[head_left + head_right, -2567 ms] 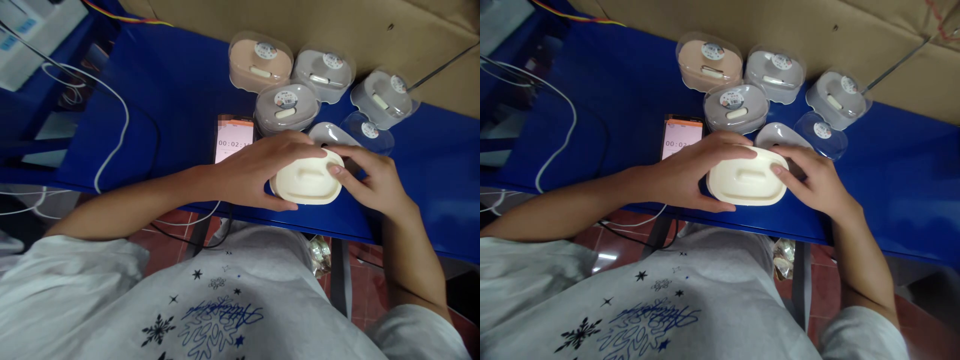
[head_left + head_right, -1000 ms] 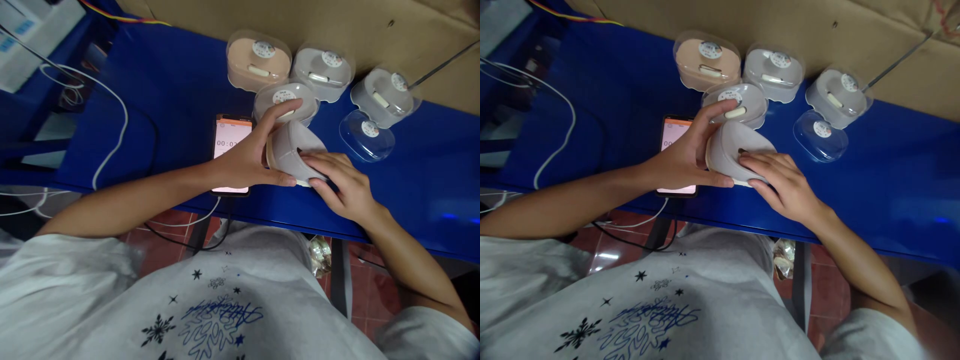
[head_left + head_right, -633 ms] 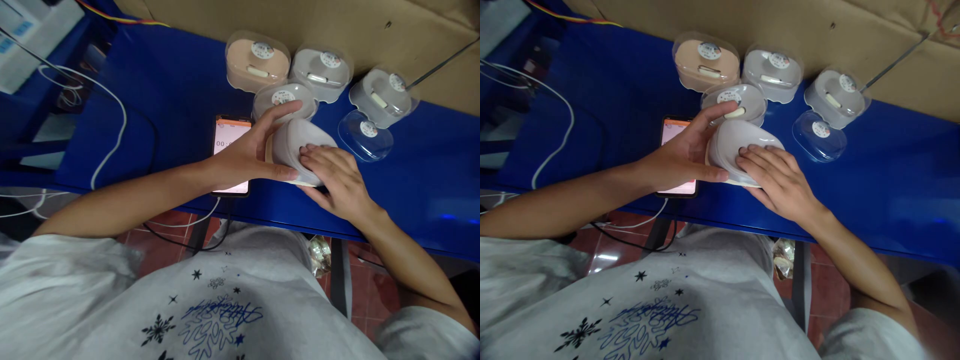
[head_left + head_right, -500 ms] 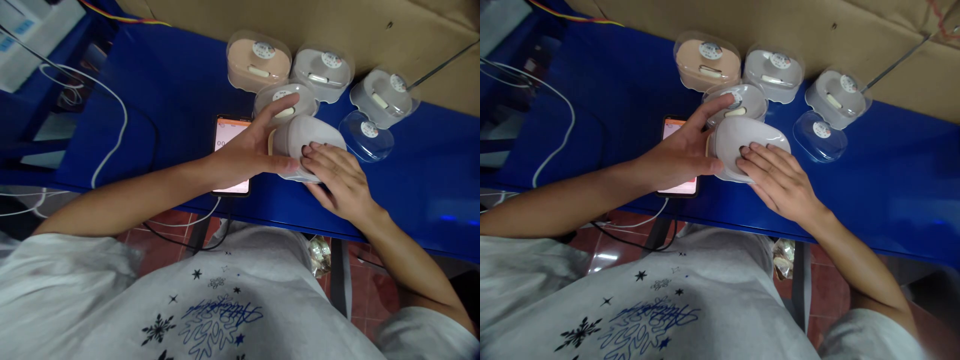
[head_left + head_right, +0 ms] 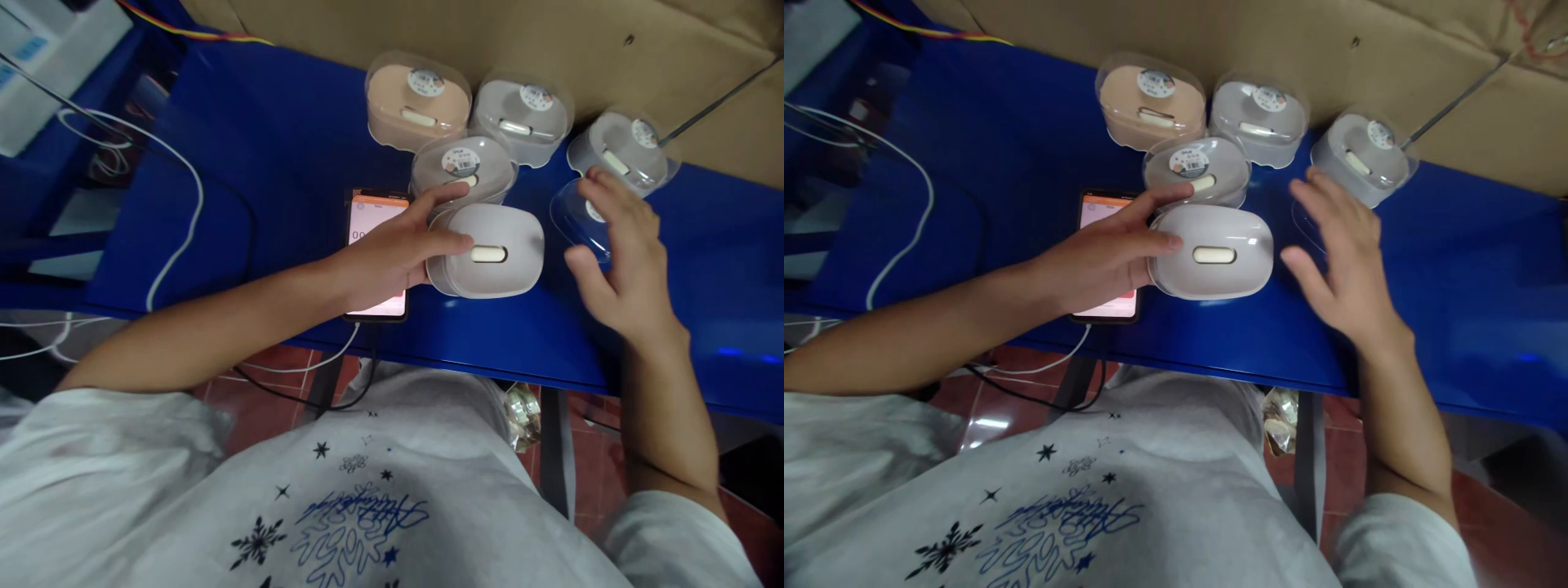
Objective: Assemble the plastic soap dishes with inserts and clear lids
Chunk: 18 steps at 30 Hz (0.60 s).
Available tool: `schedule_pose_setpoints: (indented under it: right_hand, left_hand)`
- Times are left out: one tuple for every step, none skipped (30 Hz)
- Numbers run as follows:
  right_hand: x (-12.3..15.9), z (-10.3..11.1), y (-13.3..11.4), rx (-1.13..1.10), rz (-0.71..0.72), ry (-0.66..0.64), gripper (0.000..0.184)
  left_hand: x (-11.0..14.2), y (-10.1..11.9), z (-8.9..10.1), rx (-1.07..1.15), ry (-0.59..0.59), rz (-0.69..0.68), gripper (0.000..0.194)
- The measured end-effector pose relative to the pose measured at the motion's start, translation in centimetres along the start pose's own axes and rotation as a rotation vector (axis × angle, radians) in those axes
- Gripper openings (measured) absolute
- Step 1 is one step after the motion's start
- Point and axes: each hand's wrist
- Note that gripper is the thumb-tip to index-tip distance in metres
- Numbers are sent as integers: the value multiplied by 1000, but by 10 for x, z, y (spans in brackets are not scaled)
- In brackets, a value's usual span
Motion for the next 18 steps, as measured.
schedule_pose_setpoints:
  right_hand:
    - [1,4,9,65,-82,-23,66]
    - [3,7,19,134,-159,-52,68]
    - [4,8,28,188,-219,-81,69]
    - [6,7,35,224,-255,-102,70]
    - [7,5,40,241,-274,-117,70]
    - [8,3,44,237,-271,-128,70]
    - [8,0,45,222,-252,-132,70]
    - [8,-3,45,203,-223,-134,69]
    - [8,-5,44,181,-191,-136,70]
    - [7,-7,43,159,-165,-140,72]
    - [7,-8,42,141,-153,-142,76]
    - [6,-8,41,128,-162,-145,81]
    - [6,-8,41,115,-183,-150,85]
    - [5,-7,42,98,-209,-150,89]
    - [5,-6,43,80,-231,-143,90]
    - [4,-5,44,59,-244,-121,89]
    - [4,-4,45,39,-247,-86,87]
    - [4,-4,45,20,-244,-40,83]
  left_hand:
    - [0,0,0,-9,0,-5,65]
    - [-1,0,0,-13,-5,-11,64]
    - [-1,0,1,-14,-9,-14,62]
    - [-1,0,1,-14,-15,-15,61]
    - [-2,1,2,-12,-22,-15,60]
    - [-2,1,2,-11,-29,-15,58]
    - [-2,1,2,-11,-40,-18,56]
    - [-2,2,2,-14,-55,-20,54]
    - [-2,2,3,-18,-76,-20,52]
    - [-3,2,3,-21,-100,-17,49]
    - [-3,2,4,-24,-123,-12,46]
    - [-3,1,4,-23,-144,-2,43]
    - [-4,0,5,-19,-160,10,41]
    - [-5,-1,6,-11,-170,20,39]
    - [-5,-2,6,0,-178,28,37]
    - [-6,-4,7,10,-184,32,36]
    - [-7,-5,7,18,-186,32,35]
    - [-7,-6,8,23,-184,27,34]
Point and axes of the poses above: each hand's wrist, its own x-axis away from the middle knuckle, its own z-axis out of the back of the hand, y = z × x, and after that the axes turned 15 degrees about -x, right-handed
